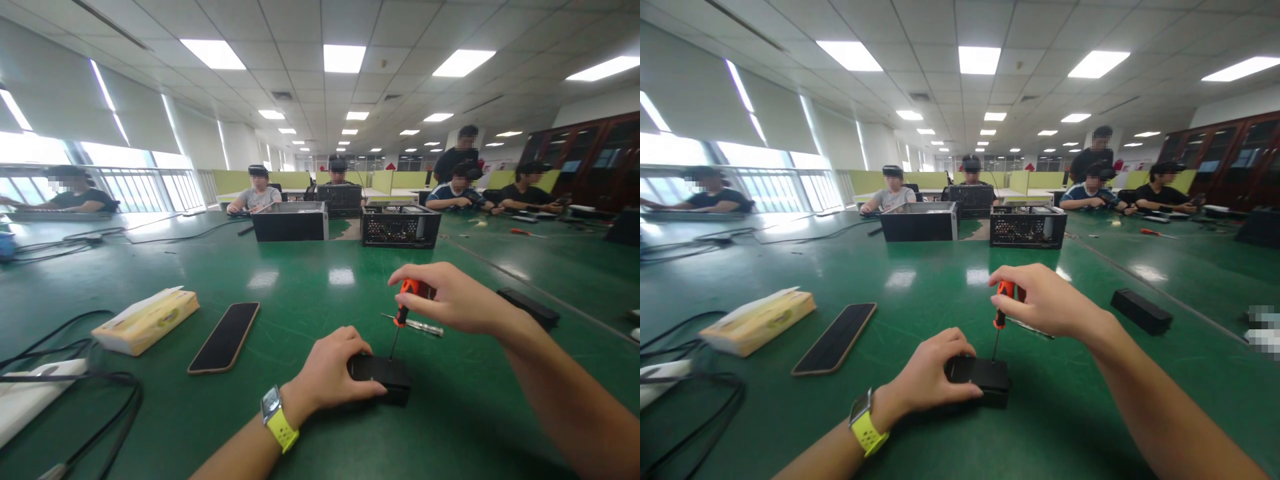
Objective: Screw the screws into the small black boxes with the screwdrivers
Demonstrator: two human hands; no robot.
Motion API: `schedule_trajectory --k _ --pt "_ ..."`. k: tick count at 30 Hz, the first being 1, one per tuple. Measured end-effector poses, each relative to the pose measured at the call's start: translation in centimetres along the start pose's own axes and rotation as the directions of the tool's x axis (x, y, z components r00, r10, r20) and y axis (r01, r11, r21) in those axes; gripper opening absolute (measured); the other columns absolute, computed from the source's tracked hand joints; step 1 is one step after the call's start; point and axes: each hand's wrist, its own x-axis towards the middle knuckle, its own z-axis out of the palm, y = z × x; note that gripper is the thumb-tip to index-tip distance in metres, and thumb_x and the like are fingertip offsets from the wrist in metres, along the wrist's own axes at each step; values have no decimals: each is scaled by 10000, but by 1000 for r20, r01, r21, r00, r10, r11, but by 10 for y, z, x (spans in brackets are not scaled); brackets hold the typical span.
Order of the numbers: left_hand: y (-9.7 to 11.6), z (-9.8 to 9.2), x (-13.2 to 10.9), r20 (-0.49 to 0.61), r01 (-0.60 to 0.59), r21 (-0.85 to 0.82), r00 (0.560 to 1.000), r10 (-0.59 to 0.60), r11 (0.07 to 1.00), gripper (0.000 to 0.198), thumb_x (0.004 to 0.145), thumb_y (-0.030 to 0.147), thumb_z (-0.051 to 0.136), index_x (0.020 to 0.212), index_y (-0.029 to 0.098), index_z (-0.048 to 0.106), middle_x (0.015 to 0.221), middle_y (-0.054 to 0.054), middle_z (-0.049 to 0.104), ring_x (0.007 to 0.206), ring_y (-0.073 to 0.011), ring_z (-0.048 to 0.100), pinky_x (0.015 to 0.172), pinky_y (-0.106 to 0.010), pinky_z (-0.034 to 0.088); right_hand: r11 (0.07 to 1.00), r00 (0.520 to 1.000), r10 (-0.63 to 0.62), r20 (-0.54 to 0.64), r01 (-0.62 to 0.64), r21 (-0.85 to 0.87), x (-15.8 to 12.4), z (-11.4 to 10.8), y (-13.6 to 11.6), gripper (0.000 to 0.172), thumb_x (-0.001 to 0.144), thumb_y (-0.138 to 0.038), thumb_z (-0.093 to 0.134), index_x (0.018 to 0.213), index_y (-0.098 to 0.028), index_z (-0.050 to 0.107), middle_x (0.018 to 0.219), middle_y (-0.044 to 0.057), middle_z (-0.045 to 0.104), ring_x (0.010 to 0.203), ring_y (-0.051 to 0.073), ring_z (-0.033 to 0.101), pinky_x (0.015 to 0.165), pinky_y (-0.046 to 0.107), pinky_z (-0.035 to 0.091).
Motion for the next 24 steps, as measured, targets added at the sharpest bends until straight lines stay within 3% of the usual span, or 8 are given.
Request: schedule_trajectory --k 3,9,15,18,21,24 --pt "0 0 0 -5 3 -16 1000 -4 1000 440 657 541 756 916 201 651 892 -24 581 830 -191 549 706 -267 438 999 999 -4 37 3 48 -3 -5 -1 290 826 -284 572 1087 -185 651 868 35 701 690 156 607 632 250 433" --pt "-1 3 -1 -14 14 -46 1000 -14 999 430 657 515 764 907 194 623 894 -17 582 823 -181 543 712 -262 424 994 999 13 -29 -16 -110 0 2 0 355 872 -477 559 1072 -209 676 911 51 708 791 210 620 693 302 431" --pt "0 4 0 32 70 -50 997 -69 996 432 662 517 752 923 202 612 864 -2 617 759 -172 559 665 -254 406 996 1000 17 4 -17 85 -1 -1 1 344 849 -249 572 1186 -187 611 934 35 690 699 143 602 625 243 445" --pt "1 3 1 49 91 -47 995 -89 995 422 669 525 742 921 209 618 856 3 635 747 -172 570 656 -253 398 989 1000 23 16 -25 148 -1 0 0 315 856 -278 578 1152 -193 645 925 35 695 720 146 611 612 235 449" --pt "3 3 1 58 103 -38 993 -101 994 417 668 530 738 908 209 621 842 5 640 737 -173 572 648 -252 392 993 997 5 -72 4 121 2 4 1 332 868 -384 589 1144 -220 675 882 33 692 707 149 598 619 249 445" --pt "4 2 2 66 113 -29 992 -111 993 428 654 536 742 896 206 617 823 6 637 722 -173 570 645 -256 389 995 989 24 -146 -9 104 4 7 3 316 856 -365 602 1115 -213 701 807 28 681 657 142 570 604 257 439"
